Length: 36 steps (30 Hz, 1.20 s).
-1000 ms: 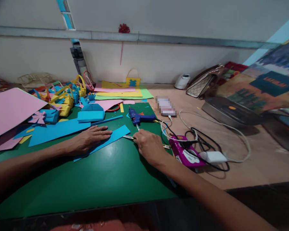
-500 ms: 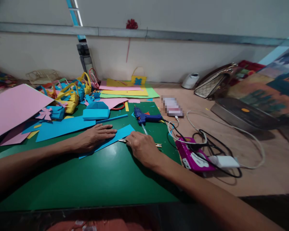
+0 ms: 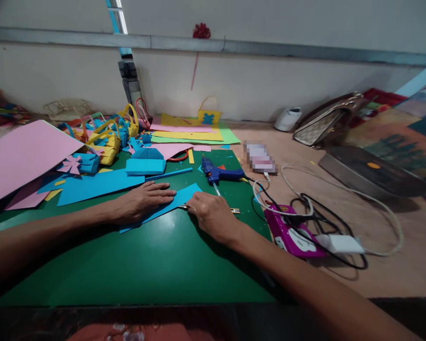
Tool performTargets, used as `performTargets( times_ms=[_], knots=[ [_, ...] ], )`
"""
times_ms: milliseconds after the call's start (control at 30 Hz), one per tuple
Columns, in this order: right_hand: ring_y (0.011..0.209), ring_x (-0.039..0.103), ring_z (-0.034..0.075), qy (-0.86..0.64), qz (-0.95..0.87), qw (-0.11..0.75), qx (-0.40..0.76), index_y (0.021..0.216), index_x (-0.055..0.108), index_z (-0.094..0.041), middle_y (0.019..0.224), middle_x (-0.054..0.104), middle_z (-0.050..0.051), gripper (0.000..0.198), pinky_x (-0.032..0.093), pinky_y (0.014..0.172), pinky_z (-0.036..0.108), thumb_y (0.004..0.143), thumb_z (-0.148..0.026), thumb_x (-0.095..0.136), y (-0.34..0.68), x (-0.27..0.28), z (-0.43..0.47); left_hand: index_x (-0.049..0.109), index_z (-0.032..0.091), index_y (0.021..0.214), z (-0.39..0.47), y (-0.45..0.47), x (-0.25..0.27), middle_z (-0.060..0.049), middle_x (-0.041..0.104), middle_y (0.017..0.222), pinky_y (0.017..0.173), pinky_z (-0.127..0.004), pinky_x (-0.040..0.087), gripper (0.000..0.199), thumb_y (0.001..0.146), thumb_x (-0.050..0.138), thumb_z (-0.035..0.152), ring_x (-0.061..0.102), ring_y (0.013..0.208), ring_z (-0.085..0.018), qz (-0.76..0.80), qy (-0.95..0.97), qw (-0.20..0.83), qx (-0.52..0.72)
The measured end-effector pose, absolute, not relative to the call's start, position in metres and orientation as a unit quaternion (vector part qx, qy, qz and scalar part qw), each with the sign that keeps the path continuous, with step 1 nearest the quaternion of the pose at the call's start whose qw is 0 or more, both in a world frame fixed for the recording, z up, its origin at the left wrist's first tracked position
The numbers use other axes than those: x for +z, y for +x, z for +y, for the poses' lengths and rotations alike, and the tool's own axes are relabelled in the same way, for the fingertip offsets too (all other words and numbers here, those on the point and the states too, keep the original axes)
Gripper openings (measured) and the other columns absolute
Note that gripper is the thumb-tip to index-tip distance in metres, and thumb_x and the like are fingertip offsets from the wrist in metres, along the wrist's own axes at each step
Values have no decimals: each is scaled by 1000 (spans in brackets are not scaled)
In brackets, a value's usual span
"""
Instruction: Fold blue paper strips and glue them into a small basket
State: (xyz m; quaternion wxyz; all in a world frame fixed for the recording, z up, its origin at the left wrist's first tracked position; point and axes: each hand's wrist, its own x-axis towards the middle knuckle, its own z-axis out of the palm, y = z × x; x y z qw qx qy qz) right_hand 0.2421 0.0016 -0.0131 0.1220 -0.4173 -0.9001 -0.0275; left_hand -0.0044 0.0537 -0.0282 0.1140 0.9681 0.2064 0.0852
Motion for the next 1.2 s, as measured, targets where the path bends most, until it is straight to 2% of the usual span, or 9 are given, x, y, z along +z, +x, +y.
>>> performTargets(
  times_ms=[133, 300, 567, 1033, 1200],
  knots=[
    [71, 54, 14, -405, -905, 128, 0, 91, 65, -16, 79, 63, 6, 24, 34, 60, 23, 89, -13, 42, 246, -12, 0, 39, 24, 134, 54, -4, -28, -4, 38, 143, 102, -49, 28, 42, 94, 29, 20, 27, 134, -27, 200, 970, 112, 85],
    [71, 54, 14, -417, -900, 128, -5, 89, 66, -16, 80, 64, 6, 24, 35, 60, 23, 90, -16, 42, 243, -12, 0, 40, 24, 134, 54, -4, -29, -5, 39, 143, 102, -48, 27, 42, 93, 31, 22, 28, 133, -27, 201, 968, 114, 93],
    [71, 55, 14, -407, -906, 115, -12, 91, 66, -16, 78, 64, 6, 23, 34, 58, 24, 89, -14, 44, 242, -11, -1, 38, 25, 135, 55, -5, -30, -4, 38, 144, 105, -49, 23, 45, 91, 31, 17, 24, 136, -27, 199, 969, 117, 83],
    [66, 53, 14, -395, -910, 123, -37, 83, 66, -15, 72, 62, 5, 24, 31, 55, 25, 89, -14, 43, 237, -9, -3, 40, 24, 134, 54, -5, -28, -4, 37, 144, 105, -50, 23, 46, 89, 33, 16, 25, 135, -28, 203, 968, 123, 80],
    [69, 54, 14, -392, -913, 108, -23, 85, 65, -15, 76, 63, 6, 21, 32, 58, 24, 88, -13, 45, 230, -11, 0, 39, 24, 134, 53, -3, -25, -4, 37, 144, 105, -50, 22, 45, 90, 33, 16, 25, 135, -27, 213, 966, 128, 73]
  ],
)
